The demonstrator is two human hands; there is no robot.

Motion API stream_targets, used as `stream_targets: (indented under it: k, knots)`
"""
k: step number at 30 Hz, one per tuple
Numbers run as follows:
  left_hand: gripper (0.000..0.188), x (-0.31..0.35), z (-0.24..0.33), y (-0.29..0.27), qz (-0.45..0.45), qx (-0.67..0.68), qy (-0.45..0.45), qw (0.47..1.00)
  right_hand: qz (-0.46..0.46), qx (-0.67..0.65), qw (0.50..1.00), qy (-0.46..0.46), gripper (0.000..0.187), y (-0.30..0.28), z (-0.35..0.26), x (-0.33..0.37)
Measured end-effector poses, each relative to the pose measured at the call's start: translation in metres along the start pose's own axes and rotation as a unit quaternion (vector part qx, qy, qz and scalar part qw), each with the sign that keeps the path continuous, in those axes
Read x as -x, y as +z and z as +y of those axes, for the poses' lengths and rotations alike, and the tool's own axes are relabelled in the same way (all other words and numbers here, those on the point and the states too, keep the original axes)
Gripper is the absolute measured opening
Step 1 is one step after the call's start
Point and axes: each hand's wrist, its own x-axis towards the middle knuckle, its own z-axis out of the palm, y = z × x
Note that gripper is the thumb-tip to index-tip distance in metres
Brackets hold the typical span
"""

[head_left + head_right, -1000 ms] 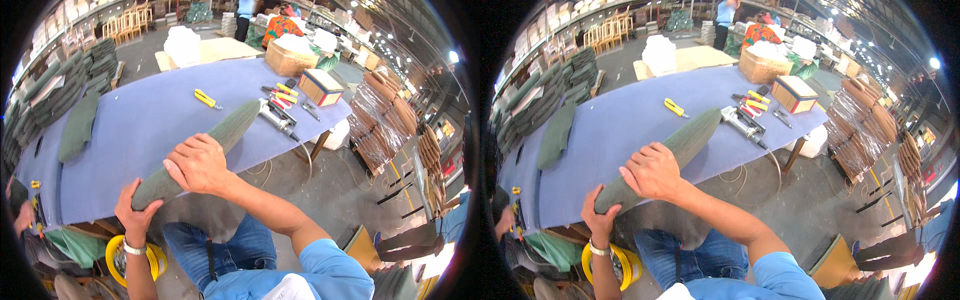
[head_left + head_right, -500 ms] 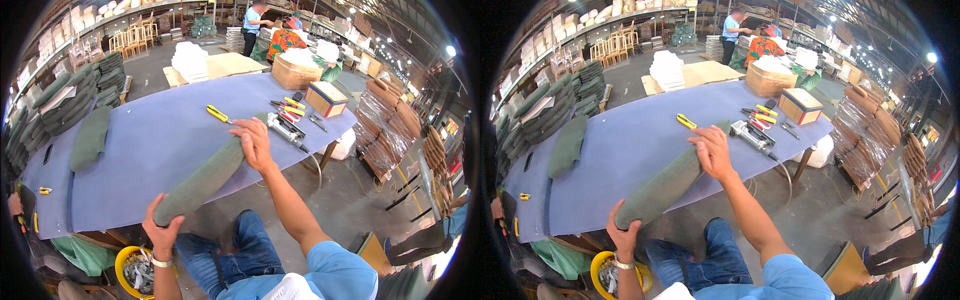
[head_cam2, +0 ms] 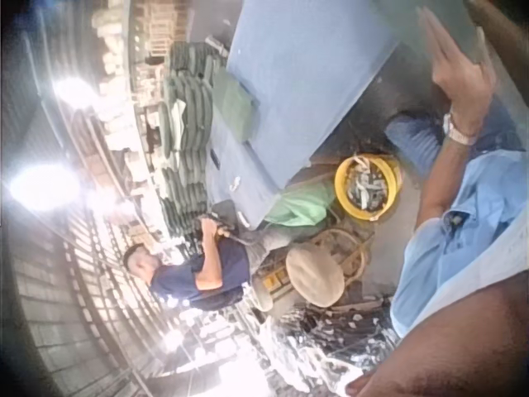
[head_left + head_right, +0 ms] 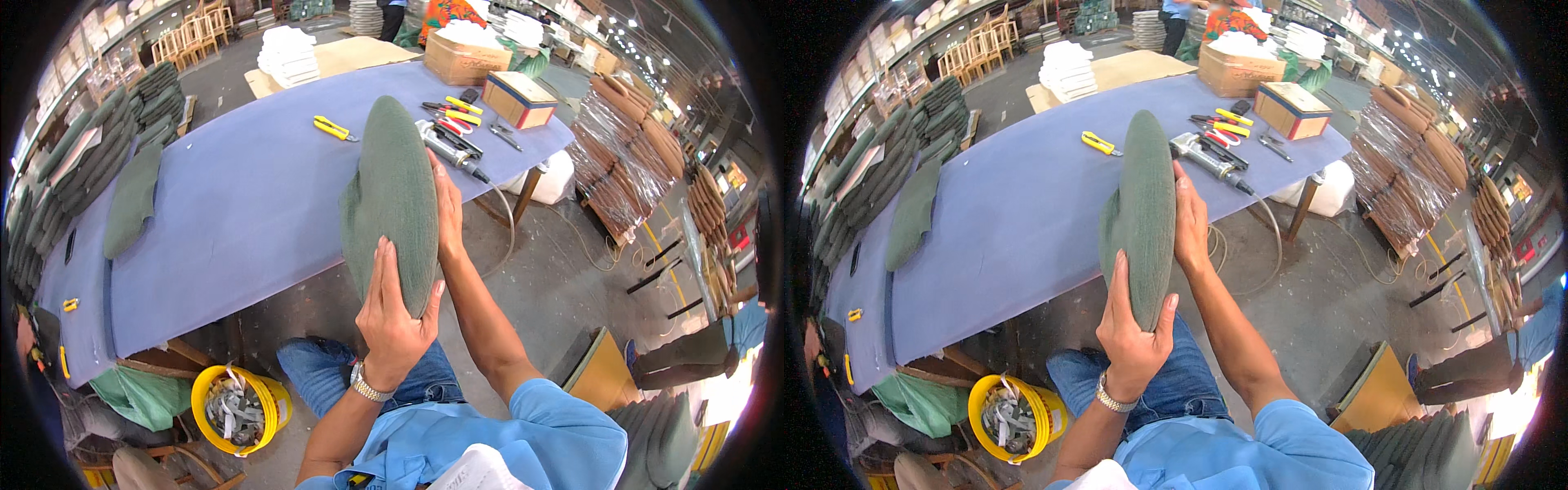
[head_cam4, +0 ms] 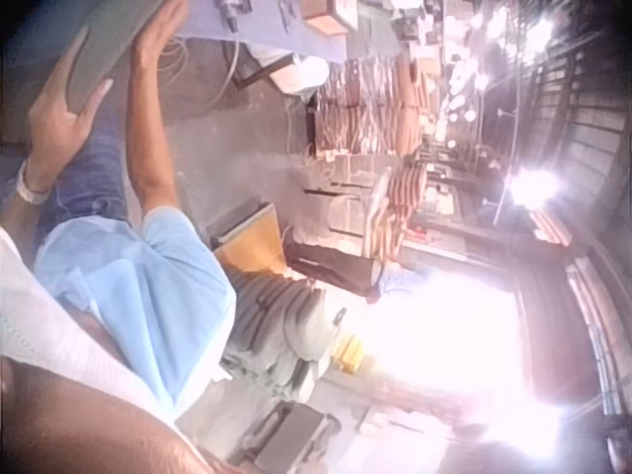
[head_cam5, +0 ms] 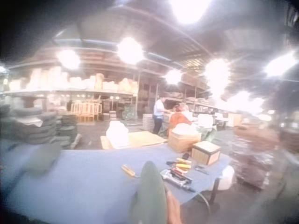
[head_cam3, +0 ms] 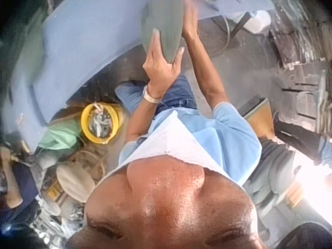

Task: The person uses a staple gun to secure a green fabric piece to a foam cushion, then trims excess fabric with a utility knife. They fold and tuck the edges, repeatedly cutting and adjusting the fabric to fit the cushion shape.

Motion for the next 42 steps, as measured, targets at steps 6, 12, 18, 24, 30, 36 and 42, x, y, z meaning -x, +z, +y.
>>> stream_targets:
  k: [6, 12, 18, 24, 30, 36, 42]
  knots:
    - [0.074, -0.016, 0.001, -0.003, 0.003, 0.004, -0.015, 1.0, -0.032, 0.104, 0.987, -0.121, 0.05, 0.01, -0.051, 0.04]
    - [0.073, -0.006, -0.011, -0.024, -0.013, 0.037, -0.052, 0.998, -0.116, 0.154, 0.951, -0.244, 0.039, 0.019, -0.03, 0.007]
    - [0.061, 0.031, -0.044, -0.053, 0.059, 0.005, -0.122, 0.991, -0.115, 0.081, 0.974, -0.176, 0.038, 0.039, 0.011, -0.012]
    - [0.053, 0.012, -0.116, -0.135, 0.221, 0.177, -0.459, 0.842, -0.158, 0.219, 0.962, -0.031, 0.033, -0.004, 0.073, 0.008]
    - [0.057, 0.013, -0.193, -0.217, 0.283, 0.121, -0.384, 0.87, -0.143, 0.24, 0.96, 0.029, 0.029, -0.036, 0.077, -0.04]
    - [0.056, -0.008, -0.26, -0.238, 0.129, -0.108, -0.429, 0.888, -0.191, 0.277, 0.942, 0.003, 0.032, 0.015, 0.116, -0.124]
    - [0.05, 0.016, -0.278, -0.26, 0.119, -0.161, -0.412, 0.889, -0.143, 0.421, 0.887, -0.127, 0.033, 0.082, 0.209, -0.251]
